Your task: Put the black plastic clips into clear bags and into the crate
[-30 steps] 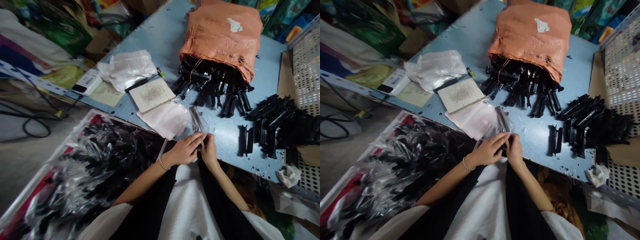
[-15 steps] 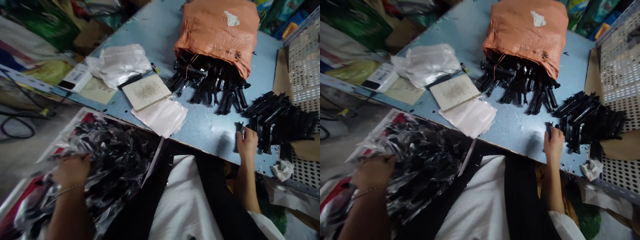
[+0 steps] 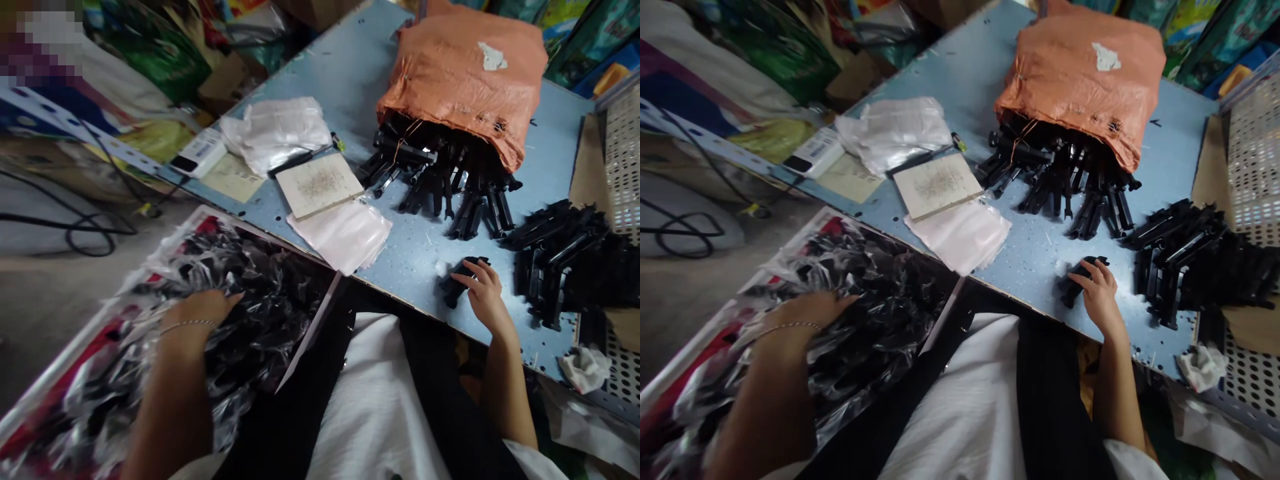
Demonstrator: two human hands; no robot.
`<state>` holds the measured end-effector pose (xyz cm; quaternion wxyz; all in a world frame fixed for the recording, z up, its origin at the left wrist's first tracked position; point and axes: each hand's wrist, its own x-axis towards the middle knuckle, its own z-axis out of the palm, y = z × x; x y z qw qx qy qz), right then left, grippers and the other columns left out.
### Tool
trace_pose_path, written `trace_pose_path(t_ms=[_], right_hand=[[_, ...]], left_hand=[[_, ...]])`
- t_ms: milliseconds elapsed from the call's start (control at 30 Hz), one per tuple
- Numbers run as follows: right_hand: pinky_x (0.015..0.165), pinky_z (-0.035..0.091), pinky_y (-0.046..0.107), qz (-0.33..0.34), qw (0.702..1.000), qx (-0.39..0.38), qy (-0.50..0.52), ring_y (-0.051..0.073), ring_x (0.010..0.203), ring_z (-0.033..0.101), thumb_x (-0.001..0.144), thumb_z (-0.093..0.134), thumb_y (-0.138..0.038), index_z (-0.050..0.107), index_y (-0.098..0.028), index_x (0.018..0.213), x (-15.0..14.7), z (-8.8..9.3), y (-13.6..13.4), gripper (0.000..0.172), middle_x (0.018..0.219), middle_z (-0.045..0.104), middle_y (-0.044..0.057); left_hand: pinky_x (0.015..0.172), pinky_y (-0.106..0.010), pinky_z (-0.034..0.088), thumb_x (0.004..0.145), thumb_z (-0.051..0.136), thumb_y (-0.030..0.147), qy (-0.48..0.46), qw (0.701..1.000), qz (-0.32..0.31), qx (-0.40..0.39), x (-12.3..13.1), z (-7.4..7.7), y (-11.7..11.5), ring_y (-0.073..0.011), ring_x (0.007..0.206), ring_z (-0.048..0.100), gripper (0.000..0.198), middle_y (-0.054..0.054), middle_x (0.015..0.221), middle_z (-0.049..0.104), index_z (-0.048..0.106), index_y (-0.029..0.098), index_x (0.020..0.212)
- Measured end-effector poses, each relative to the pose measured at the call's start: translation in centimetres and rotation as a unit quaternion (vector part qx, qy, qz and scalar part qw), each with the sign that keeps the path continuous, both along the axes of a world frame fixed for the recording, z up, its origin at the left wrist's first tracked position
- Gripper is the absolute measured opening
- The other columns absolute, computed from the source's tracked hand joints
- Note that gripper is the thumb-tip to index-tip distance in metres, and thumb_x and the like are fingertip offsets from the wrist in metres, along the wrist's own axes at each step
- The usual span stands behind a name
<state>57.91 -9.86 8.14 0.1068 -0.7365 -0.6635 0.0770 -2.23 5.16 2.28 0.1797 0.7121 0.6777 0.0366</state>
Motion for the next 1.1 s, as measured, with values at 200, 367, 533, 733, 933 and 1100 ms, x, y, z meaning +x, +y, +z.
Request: trace_pose_path(t_ms=[200,367,533,733,933,1100], right_hand=[[0.101,0.046,0.052,-0.151,0.986,0.055,0.033,0.035,0.125,0.053,0.093,0.055,-0.053,0.053,-0.011,0.137,-2.2,0.3,-0.2,0.061,0.14,0.047,0.025],[0.08,0.051,0.042,-0.278,0.947,-0.156,0.043,0.031,0.091,0.068,0.089,0.052,-0.07,0.052,-0.015,0.134,-4.1,1.9,-1.7,0.071,0.109,0.068,0.014],[0.078,0.049,0.038,-0.247,0.951,-0.187,0.006,0.031,0.098,0.069,0.096,0.048,-0.052,0.047,-0.016,0.139,-4.3,1.4,-1.7,0.056,0.117,0.07,0.015],[0.086,0.049,0.039,-0.166,0.977,-0.136,0.016,0.028,0.104,0.067,0.098,0.04,-0.035,0.048,-0.014,0.14,-3.2,0.0,-0.4,0.047,0.126,0.065,0.018],[0.072,0.045,0.033,-0.158,0.962,-0.222,0.023,0.026,0.085,0.069,0.094,0.046,-0.033,0.066,-0.017,0.109,-2.4,-0.6,-0.4,0.03,0.097,0.072,0.013],[0.066,0.044,0.032,-0.159,0.963,-0.178,0.127,0.022,0.073,0.062,0.082,0.056,-0.033,0.069,-0.016,0.099,-2.5,0.3,-0.2,0.027,0.085,0.07,0.009]], left_hand=[[0.096,-0.039,0.052,0.094,0.051,0.039,-0.17,0.957,-0.171,0.163,19.7,2.9,1.2,-0.0262,0.102,0.067,0.031,-0.012,0.112,0.073,0.074,0.02,0.103],[0.082,-0.037,0.052,0.083,0.059,0.015,-0.168,0.962,-0.163,0.141,26.6,1.8,4.3,-0.0247,0.088,0.062,0.013,-0.011,0.088,0.067,0.065,0.018,0.072],[0.065,-0.027,0.045,0.078,0.07,0.027,-0.331,0.941,-0.067,-0.029,24.1,1.8,7.7,-0.0142,0.065,0.056,0.019,-0.001,0.068,0.06,0.059,0.017,0.065],[0.061,-0.024,0.048,0.075,0.069,0.02,-0.454,0.888,-0.011,-0.074,23.4,1.3,7.7,-0.0122,0.061,0.06,0.012,0.002,0.067,0.063,0.057,0.018,0.078],[0.094,-0.034,0.053,0.089,0.045,0.012,-0.284,0.941,-0.163,0.083,23.1,1.3,6.3,-0.0178,0.1,0.067,0.031,-0.006,0.11,0.07,0.073,0.019,0.102],[0.093,-0.033,0.055,0.087,0.056,0.019,-0.259,0.951,-0.162,0.059,23.1,1.3,6.1,-0.0147,0.085,0.067,0.037,-0.007,0.125,0.063,0.07,0.019,0.121]])
